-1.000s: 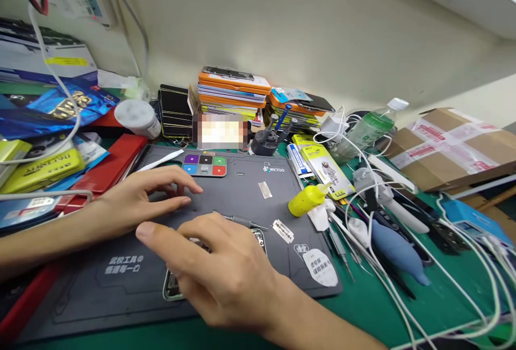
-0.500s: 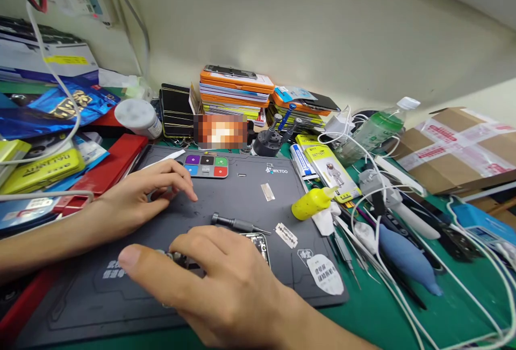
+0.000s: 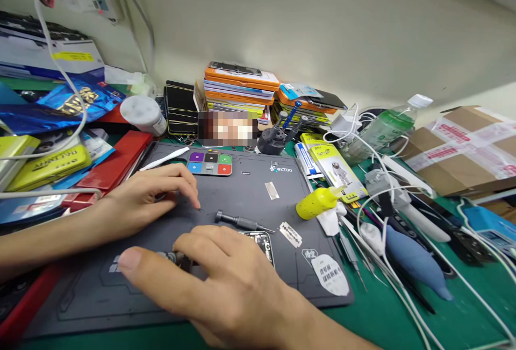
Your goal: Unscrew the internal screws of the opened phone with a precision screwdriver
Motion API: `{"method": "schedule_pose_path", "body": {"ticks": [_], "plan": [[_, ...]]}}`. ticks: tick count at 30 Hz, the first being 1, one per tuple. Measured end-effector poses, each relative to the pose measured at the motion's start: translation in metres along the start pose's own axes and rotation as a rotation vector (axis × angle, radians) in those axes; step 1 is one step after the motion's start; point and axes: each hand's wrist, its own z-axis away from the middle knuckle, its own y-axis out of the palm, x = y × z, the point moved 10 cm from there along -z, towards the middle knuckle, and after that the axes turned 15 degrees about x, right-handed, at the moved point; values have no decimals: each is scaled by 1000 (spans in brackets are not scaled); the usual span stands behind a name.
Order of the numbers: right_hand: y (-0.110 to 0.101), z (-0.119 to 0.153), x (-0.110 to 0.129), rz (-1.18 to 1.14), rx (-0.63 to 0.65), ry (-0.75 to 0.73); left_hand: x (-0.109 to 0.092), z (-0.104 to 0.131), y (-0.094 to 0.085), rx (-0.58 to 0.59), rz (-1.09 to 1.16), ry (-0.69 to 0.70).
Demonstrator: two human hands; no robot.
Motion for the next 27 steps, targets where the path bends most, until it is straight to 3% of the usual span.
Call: {"method": "schedule_pose_path", "body": {"ticks": [13,27], "plan": [[-1,-3,1,2,10,-19,-4,-1,0,2,-46,17],[2,-2,2,2,20,-33,1,-1,1,18,56,-20]]}}
